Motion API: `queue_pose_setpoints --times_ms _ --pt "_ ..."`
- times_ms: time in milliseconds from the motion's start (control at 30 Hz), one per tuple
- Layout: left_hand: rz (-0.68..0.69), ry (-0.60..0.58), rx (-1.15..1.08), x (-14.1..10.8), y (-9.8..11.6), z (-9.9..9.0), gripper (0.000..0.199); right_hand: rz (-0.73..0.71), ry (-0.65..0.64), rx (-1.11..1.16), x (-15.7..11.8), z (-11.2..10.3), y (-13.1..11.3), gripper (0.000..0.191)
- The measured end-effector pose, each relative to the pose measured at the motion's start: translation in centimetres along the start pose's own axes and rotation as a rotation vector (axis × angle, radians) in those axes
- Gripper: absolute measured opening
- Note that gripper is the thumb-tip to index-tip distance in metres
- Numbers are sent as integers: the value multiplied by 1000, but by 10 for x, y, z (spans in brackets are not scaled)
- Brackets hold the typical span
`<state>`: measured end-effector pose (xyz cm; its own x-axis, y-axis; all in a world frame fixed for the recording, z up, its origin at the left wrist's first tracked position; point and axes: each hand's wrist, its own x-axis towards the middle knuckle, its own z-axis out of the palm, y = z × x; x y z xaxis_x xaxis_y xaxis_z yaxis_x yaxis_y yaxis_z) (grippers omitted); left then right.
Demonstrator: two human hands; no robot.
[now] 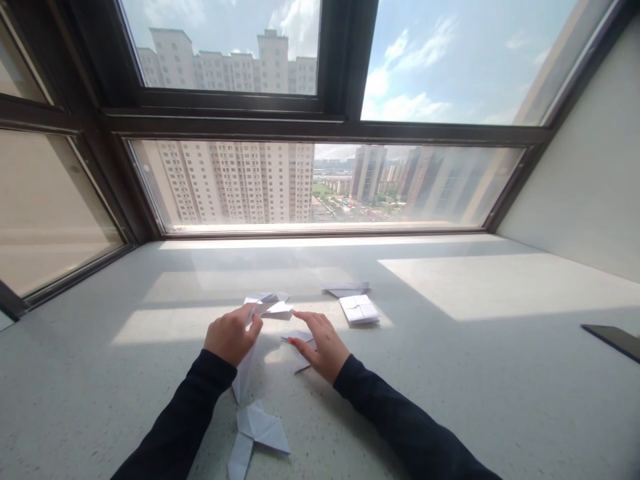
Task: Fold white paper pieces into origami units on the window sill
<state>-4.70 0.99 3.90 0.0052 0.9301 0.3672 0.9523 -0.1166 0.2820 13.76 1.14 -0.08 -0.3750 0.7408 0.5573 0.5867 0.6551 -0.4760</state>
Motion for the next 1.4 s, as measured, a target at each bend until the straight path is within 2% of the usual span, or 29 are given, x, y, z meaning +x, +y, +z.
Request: queue_pose_setpoints --times_ms 67,133,200,267,333,467,600,633,700,767,900,1000,1067,1133,1200,1300,1400 --pt "122 93 -231 -3 4 -5 29 20 41 98 0 1 -2 47" --pt "217 50 -525 -6 10 -9 26 70 50 202 0 1 -4 49" --pt "210 -58 -759 -9 16 -10 24 122 5 290 1 1 -7 33" --pt "150 -108 -877 -8 19 -10 22 172 -63 369 1 3 -10 18" --pt "131 -139 -913 -4 17 -9 22 230 -107 449 1 4 -11 19" --pt "139 -296 -793 7 -9 -13 32 371 -64 625 2 9 -7 24" --pt "33 -347 -374 8 -53 -16 52 457 -10 718 4 11 0 27" --pt "-5 -296 -264 6 -63 -15 56 469 -7 728 4 11 1 27" --pt "-40 -286 -138 2 -76 -9 53 485 -8 734 4 11 2 26" --pt "-44 -318 -113 -1 -79 0 49 490 -8 722 4 12 2 25" --pt "-2 -340 -164 -1 -67 16 44 482 -2 705 4 13 3 25" --pt "51 -370 -283 3 -54 20 40 483 15 699 4 13 4 23" --pt "33 -422 -458 6 -46 19 36 486 89 617 4 11 3 22" --pt "-44 -442 -712 9 -35 17 34 482 187 525 4 8 0 22" --pt "-143 -429 -991 8 -23 17 36 468 239 538 4 5 -7 22" --pt "-234 -408 -1271 2 -3 20 54 434 180 689 3 4 -18 23" --pt "-200 -512 -1411 -5 10 24 52 420 75 720 2 7 -22 23"
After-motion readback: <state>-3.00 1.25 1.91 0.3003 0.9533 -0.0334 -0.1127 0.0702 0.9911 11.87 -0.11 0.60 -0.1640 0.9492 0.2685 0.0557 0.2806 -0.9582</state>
